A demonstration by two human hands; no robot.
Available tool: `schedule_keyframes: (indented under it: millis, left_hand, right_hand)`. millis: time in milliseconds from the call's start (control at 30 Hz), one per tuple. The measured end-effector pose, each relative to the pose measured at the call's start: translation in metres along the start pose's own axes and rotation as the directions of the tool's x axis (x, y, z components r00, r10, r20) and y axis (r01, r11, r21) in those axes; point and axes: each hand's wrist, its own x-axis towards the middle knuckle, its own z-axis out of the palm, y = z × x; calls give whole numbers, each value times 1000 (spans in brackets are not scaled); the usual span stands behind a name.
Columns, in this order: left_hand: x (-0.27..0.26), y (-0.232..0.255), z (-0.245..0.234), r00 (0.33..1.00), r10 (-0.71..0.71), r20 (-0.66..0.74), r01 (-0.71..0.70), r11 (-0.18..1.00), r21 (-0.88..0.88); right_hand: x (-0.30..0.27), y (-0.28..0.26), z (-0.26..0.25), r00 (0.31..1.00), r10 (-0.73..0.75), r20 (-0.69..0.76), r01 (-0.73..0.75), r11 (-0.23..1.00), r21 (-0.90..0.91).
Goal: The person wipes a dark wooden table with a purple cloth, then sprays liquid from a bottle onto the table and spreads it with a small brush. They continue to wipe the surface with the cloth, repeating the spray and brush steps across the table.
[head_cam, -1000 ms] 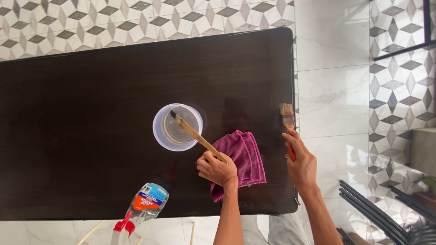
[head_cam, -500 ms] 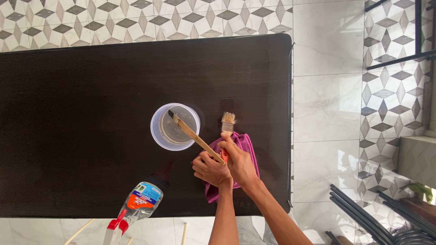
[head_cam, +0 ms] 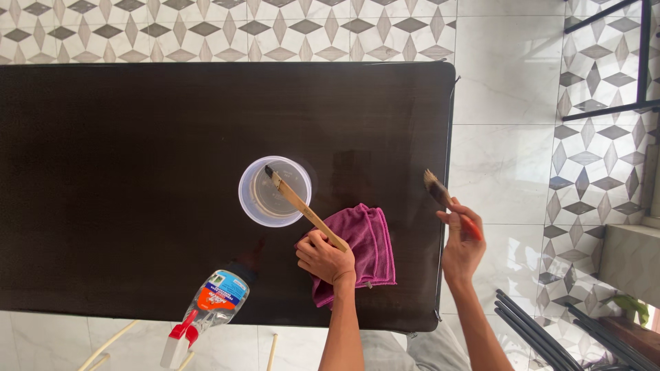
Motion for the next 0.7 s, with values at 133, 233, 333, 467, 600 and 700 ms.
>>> schedule_keyframes:
  millis: [133, 233, 333, 467, 600, 700]
  left_hand:
    - [0, 2, -1, 1000, 1, 15, -1, 999, -40]
    - [0, -1, 0, 1000, -1, -7, 1, 998, -65]
    - [-2, -3, 3, 1000, -20, 5, 21, 997, -72]
    - [0, -4, 2, 999, -34, 15, 35, 996, -77]
    - [-2, -2, 0, 999, -30, 14, 31, 998, -63]
    - [1, 0, 1, 999, -41, 0, 41, 997, -59]
  right_hand:
    - [13, -5, 3, 997, 76, -4, -76, 996, 39]
    - [18, -8, 27, 989, 104, 108, -114, 989, 90]
    - [20, -9, 58, 958, 121, 260, -141, 988, 61]
    - [22, -13, 106, 899, 123, 421, -200, 969, 145]
    - [29, -15, 137, 840, 123, 528, -225, 965, 133]
    - [38, -15, 152, 810, 112, 576, -239, 959, 150]
